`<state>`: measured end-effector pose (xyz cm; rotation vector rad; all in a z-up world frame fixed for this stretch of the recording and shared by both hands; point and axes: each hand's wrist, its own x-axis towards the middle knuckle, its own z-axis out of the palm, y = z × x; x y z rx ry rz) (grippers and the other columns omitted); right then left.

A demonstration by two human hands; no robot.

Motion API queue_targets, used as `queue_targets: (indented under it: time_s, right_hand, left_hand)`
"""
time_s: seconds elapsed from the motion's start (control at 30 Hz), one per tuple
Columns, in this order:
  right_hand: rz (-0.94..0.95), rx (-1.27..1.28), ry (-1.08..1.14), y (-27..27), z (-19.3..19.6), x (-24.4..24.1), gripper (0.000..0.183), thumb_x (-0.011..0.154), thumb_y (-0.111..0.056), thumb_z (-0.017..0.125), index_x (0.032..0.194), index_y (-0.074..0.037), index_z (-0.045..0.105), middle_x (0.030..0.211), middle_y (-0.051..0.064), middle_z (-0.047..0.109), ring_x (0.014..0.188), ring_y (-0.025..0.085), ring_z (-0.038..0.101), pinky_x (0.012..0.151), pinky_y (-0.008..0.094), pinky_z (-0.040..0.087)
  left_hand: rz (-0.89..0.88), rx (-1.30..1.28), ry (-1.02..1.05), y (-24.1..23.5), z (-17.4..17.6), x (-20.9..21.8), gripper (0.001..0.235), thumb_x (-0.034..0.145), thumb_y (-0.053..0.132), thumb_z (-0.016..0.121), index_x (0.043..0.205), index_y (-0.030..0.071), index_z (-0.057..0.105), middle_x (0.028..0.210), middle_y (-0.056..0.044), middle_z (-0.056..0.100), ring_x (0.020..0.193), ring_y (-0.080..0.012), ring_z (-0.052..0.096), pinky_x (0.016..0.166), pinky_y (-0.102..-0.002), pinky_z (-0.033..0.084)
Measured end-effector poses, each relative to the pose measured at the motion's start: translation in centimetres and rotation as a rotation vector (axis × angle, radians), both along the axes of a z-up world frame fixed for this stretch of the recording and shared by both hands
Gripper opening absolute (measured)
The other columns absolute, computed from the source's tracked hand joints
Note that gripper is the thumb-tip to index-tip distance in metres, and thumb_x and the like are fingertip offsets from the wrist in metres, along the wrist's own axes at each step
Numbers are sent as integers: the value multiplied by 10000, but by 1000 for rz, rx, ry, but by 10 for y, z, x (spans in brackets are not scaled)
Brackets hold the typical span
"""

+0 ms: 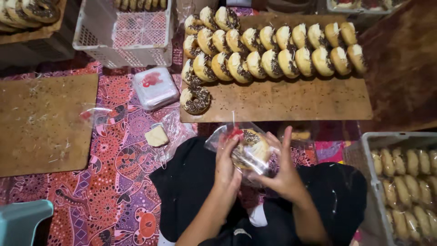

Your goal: The person sits on the floor and repeatedly picks up chocolate-frosted doughnuts from a wooden board, places each into a clear plastic bag, and sets the bagged doughnut into a white crate. The process continues until the board is empty.

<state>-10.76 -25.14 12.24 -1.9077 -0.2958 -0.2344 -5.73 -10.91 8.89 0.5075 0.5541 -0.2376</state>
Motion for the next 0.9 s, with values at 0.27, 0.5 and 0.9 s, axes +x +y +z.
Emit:
queue_targets:
  time_s: [0.27,0.5,0.9]
  right_hand:
    - [-450,-278,-177,-10,33,-28,1057,716,-249,900,1546,-39,280,1418,207,579,1288,297,620,1239,573,159]
    - [-229,-341,-44,-37,55,-21,143,974,-102,707,1096,-66,773,1107,43,762,976,196,771,848,325,604]
    - [195,-899,-628,-73,78,-62,246,819,-275,763,938,-69,702,882,59,666,790,232,676,680,388,519]
  left_hand:
    - [-267,-175,87,-19,-11,-10,416,888,170,716,1257,15,603,1136,-165,701,1023,-310,683,816,-451,591]
    - [-366,754,-1010,17,14,-37,756,897,253,750,1480,75,302,1440,-274,502,1222,-417,533,958,-470,470]
    - [-836,1271,-1143,38,97,-102,190,996,141,574,1082,62,723,794,-171,743,682,-342,730,602,-414,561]
